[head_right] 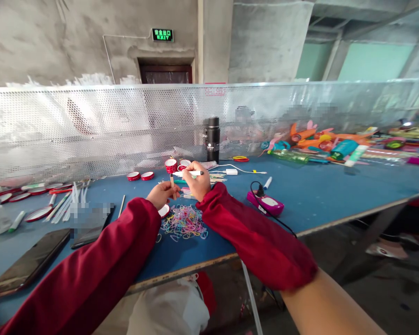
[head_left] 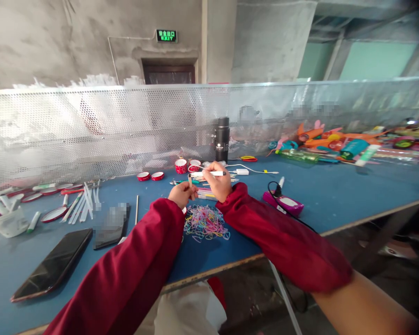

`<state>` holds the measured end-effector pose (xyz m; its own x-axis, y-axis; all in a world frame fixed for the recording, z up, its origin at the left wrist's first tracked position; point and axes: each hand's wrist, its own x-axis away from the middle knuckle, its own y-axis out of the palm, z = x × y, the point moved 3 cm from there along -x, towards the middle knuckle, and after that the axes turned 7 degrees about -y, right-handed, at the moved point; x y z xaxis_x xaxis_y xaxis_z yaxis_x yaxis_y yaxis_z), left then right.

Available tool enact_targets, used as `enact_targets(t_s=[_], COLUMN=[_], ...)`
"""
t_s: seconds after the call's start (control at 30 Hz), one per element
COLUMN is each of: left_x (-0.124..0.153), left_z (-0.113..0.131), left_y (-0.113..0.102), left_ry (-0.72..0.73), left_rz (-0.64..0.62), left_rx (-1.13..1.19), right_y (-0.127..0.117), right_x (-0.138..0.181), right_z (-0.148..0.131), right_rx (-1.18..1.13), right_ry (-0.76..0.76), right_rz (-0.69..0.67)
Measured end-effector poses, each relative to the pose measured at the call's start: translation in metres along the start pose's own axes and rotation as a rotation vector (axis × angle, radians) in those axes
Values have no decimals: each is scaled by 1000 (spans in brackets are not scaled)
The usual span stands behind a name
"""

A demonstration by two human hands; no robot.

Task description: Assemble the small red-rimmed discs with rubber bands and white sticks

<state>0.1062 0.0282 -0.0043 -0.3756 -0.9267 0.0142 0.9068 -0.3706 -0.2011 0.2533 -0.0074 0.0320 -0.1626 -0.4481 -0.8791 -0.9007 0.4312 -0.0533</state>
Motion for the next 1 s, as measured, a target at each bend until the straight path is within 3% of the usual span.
enact_targets(t_s=[1.0], left_x=[0], left_z=[0], left_y=[1], left_ry=[-7], left_rz=[8], left_rx=[6], right_y=[1], right_x=[0], right_z=[-1], right_rx=[44], right_ry=[-39], right_rz=[-9])
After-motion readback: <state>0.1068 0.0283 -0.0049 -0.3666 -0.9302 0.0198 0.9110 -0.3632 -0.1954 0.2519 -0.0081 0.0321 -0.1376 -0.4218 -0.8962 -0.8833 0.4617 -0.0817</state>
